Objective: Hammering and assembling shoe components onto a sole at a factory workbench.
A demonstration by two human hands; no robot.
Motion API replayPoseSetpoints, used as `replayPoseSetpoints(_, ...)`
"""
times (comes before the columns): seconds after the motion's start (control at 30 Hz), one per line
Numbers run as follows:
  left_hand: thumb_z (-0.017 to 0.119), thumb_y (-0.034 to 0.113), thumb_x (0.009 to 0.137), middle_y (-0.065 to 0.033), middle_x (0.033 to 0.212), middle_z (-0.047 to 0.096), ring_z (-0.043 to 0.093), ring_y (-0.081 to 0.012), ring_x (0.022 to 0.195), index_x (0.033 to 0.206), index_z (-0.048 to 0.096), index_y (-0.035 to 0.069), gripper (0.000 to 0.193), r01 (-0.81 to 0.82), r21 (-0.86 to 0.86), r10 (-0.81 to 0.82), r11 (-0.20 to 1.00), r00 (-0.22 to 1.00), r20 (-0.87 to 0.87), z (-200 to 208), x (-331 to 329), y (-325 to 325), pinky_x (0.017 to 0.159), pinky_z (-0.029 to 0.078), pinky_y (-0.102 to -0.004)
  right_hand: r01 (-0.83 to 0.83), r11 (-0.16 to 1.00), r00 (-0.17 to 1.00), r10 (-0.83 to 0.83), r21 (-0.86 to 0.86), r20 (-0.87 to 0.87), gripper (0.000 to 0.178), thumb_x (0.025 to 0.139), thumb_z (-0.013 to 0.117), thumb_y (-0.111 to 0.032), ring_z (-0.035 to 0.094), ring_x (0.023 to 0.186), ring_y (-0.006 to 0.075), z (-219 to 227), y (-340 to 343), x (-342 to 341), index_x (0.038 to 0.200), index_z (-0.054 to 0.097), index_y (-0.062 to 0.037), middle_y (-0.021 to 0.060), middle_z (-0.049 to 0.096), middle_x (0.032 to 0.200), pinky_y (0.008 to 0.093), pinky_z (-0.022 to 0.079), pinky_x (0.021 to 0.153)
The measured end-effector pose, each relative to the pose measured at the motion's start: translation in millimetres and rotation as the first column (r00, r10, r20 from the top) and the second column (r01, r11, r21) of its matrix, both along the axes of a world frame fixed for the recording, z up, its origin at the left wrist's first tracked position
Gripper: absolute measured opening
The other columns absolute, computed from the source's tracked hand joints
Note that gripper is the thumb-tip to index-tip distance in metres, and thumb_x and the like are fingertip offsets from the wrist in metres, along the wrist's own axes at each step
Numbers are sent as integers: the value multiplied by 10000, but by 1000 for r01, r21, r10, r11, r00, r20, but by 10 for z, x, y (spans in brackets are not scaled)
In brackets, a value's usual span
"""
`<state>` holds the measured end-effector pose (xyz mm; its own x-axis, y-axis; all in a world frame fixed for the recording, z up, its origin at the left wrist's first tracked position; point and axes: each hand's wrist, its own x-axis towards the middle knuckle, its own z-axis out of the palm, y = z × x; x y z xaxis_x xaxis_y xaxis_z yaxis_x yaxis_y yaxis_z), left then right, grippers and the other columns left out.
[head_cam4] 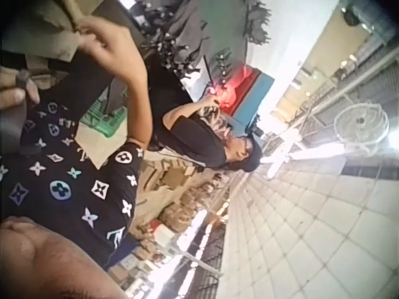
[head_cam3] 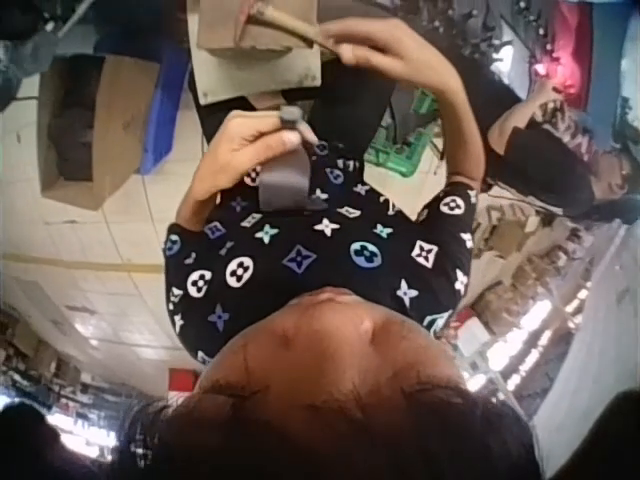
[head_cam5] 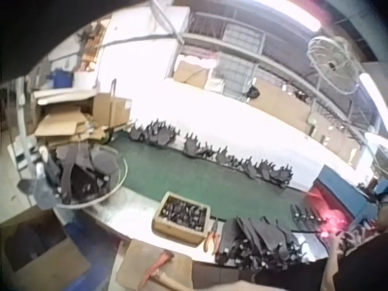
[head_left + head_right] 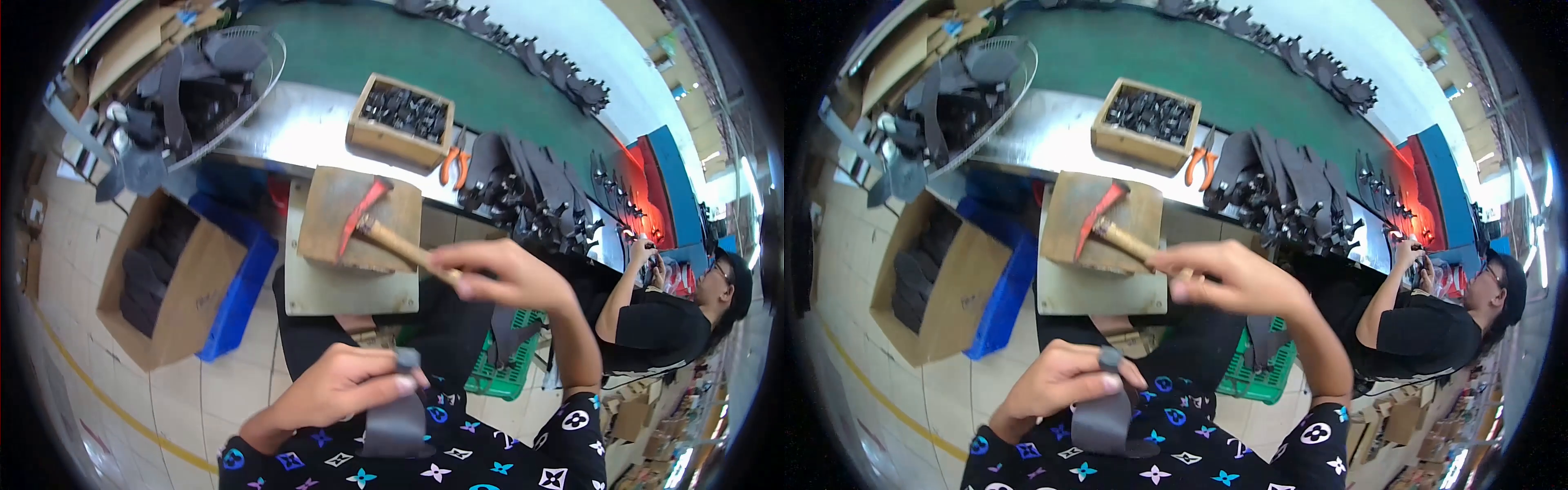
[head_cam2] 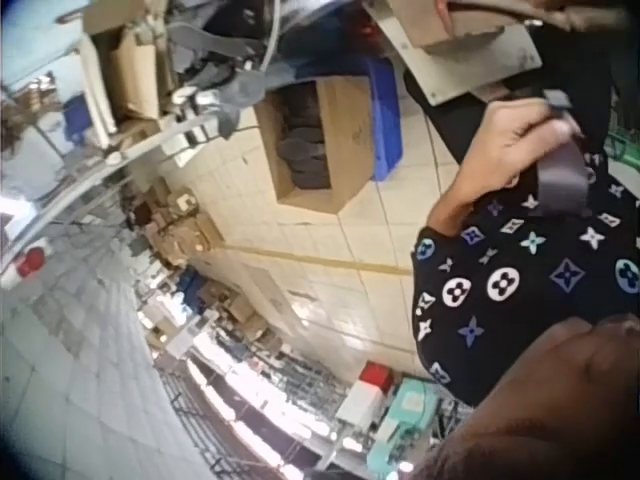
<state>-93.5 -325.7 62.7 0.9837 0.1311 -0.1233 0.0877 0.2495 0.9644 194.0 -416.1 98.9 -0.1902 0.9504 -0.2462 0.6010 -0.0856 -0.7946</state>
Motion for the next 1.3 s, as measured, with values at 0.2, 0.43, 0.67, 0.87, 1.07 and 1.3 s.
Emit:
replayPoseSetpoints(0.2,571,214,999,-74,872,727,655,-110,799,1023,729,-31,292,-336,-58,329,940,938,-108,-267,2,-58,748,504,-249,509,742,485,-666,437,566,235,928,551,-95,675,857,420,-1101,904,398,1121,593,31,242,662,990,484,546,806)
replayPoseSetpoints(0.43,569,201,994,-92,945,734,665,-126,879,1060,724,-22,281,-336,20,336,942,940,-56,-56,-143,-85,813,503,-266,725,654,308,-589,216,747,503,912,635,-222,624,1161,392,-1446,1480,658,1340,509,10,282,336,1488,426,562,908)
replayPoseSetpoints(0.67,557,173,987,-85,988,731,646,-118,889,1058,723,-43,282,-382,-93,376,920,924,-70,-82,-235,-134,819,490,-247,759,646,593,-634,-82,495,486,803,685,-336,705,839,339,-1281,1430,1264,1107,679,44,250,680,984,432,597,782)
replayPoseSetpoints(0.87,566,177,971,-86,980,732,639,-112,869,1041,728,-49,287,-392,-61,388,918,919,-65,-81,-184,-132,776,480,-236,846,516,236,-587,-134,-774,264,929,565,-195,652,910,267,-1059,767,1246,955,627,60,150,641,1003,411,582,810)
replayPoseSetpoints(1.07,514,169,990,-94,1018,678,611,-142,928,1056,664,-35,261,-206,-28,203,978,977,-68,-69,-79,-99,864,467,-267,504,851,493,-144,147,-858,354,933,561,-292,567,1194,348,-234,269,234,738,652,-10,275,535,1382,470,456,1029)
replayPoseSetpoints(1.3,414,206,1027,-116,1063,630,574,-191,1074,1011,534,8,232,-25,-170,38,985,997,69,-1,118,-209,971,428,-335,184,921,931,-51,343,-362,544,707,535,5,528,1285,267,-123,-663,-153,1240,626,68,186,420,1497,429,404,1086)
